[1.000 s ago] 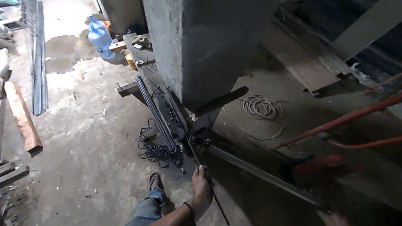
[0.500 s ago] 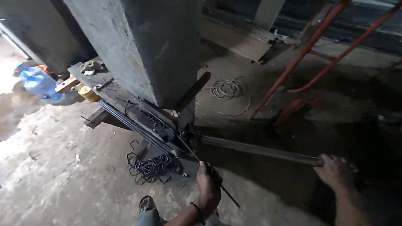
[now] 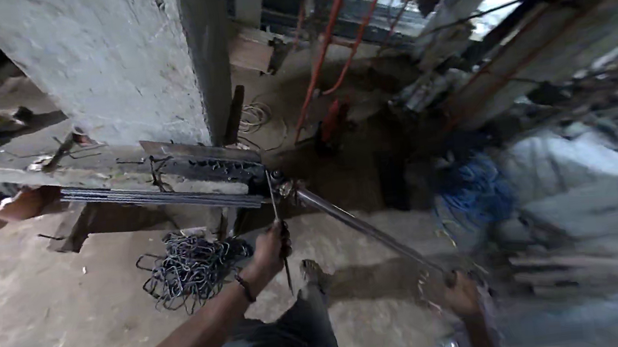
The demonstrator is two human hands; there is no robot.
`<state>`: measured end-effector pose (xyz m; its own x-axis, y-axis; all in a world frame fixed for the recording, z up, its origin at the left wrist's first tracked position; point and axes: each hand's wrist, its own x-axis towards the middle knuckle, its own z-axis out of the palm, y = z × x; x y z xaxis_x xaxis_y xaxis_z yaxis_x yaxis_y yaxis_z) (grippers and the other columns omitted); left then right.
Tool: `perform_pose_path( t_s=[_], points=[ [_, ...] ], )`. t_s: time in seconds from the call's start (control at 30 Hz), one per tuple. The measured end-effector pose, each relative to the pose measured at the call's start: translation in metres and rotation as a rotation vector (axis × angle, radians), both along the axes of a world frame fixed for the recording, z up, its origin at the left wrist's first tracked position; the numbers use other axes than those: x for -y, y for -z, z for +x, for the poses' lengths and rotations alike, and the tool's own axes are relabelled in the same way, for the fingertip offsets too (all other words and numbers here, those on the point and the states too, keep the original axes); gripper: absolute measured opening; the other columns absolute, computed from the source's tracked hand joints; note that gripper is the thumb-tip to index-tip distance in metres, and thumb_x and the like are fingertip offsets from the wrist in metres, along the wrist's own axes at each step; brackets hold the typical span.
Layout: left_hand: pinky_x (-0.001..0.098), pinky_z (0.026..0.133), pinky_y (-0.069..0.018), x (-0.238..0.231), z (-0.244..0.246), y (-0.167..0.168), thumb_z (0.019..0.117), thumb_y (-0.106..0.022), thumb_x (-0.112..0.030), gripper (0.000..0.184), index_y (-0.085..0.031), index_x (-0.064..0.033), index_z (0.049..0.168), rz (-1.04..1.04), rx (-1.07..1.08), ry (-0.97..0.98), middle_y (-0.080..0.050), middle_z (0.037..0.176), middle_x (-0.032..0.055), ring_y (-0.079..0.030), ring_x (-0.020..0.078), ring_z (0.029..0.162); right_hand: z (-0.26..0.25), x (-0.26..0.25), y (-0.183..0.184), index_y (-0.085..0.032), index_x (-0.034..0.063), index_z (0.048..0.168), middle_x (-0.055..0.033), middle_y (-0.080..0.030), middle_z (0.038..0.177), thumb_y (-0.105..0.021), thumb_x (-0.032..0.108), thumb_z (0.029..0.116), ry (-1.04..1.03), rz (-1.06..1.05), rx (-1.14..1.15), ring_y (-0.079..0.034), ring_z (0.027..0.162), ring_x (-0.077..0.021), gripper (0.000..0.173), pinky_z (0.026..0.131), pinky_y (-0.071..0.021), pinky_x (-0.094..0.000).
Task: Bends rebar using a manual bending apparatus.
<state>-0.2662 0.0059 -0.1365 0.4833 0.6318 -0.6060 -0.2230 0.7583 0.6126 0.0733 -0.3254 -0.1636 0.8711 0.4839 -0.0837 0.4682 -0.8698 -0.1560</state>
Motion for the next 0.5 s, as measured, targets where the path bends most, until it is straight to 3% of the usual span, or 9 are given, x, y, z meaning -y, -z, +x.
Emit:
perform_pose_path(
  t_s=[0.07, 0.13, 0.3, 0.4, 0.5],
  points=[
    [0.0226, 0.042, -0.0429, -0.016, -0.028, 0.001, 0.1117, -0.04, -0.034, 0.035, -0.057, -0.0059, 0.099, 0.03, -0.026, 0.102, -0.048, 0.063, -0.0007, -0.047, 0.0088, 0.046, -0.075, 0.026, -0.006, -0.06, -0.0033, 0.137, -0.0323, -0.06, 0.136, -0.062, 0.027, 0.1014, 0.097, -0.014, 0.01, -0.052, 0.132, -0.0504, 0.047, 0.113, -0.0339, -0.0695],
    [0.0233, 0.043, -0.0431, -0.031, -0.047, 0.0, 0.1111, -0.042, -0.035, 0.034, -0.057, -0.0063, 0.1, 0.038, -0.075, 0.174, -0.049, 0.065, 0.0, -0.047, 0.0095, 0.047, -0.136, 0.039, -0.013, -0.065, 0.0052, 0.132, -0.0249, -0.065, 0.132, -0.063, 0.035, 0.1001, 0.184, -0.123, 0.052, -0.056, 0.13, -0.0456, 0.044, 0.11, -0.0362, -0.0696],
    [0.0228, 0.043, -0.0427, -0.062, -0.082, 0.003, 0.1093, -0.047, -0.035, 0.033, -0.061, -0.0059, 0.103, 0.073, -0.151, 0.281, -0.051, 0.065, -0.0003, -0.048, 0.009, 0.047, -0.253, 0.047, -0.032, -0.069, 0.0043, 0.122, -0.0253, -0.069, 0.121, -0.065, 0.036, 0.0991, 0.284, -0.215, -0.015, -0.06, 0.122, -0.0471, 0.039, 0.105, -0.0395, -0.0707],
    [0.0222, 0.045, -0.042, -0.069, -0.087, -0.002, 0.1093, -0.046, -0.035, 0.032, -0.061, -0.0078, 0.102, 0.051, -0.134, 0.328, -0.051, 0.065, -0.0017, -0.048, 0.0081, 0.049, -0.261, 0.048, -0.041, -0.07, 0.0029, 0.118, -0.0253, -0.07, 0.117, -0.068, 0.034, 0.0972, 0.272, -0.18, -0.041, -0.061, 0.119, -0.0487, 0.037, 0.102, -0.0418, -0.0708],
    [0.0216, 0.045, -0.0417, -0.053, -0.078, -0.008, 0.1104, -0.044, -0.032, 0.03, -0.06, -0.0081, 0.102, -0.006, -0.104, 0.288, -0.051, 0.066, -0.0018, -0.047, 0.0075, 0.049, -0.2, 0.044, -0.04, -0.069, 0.0027, 0.12, -0.026, -0.068, 0.121, -0.068, 0.033, 0.0975, 0.232, -0.214, -0.073, -0.059, 0.122, -0.0484, 0.038, 0.103, -0.0413, -0.0704]
  ],
)
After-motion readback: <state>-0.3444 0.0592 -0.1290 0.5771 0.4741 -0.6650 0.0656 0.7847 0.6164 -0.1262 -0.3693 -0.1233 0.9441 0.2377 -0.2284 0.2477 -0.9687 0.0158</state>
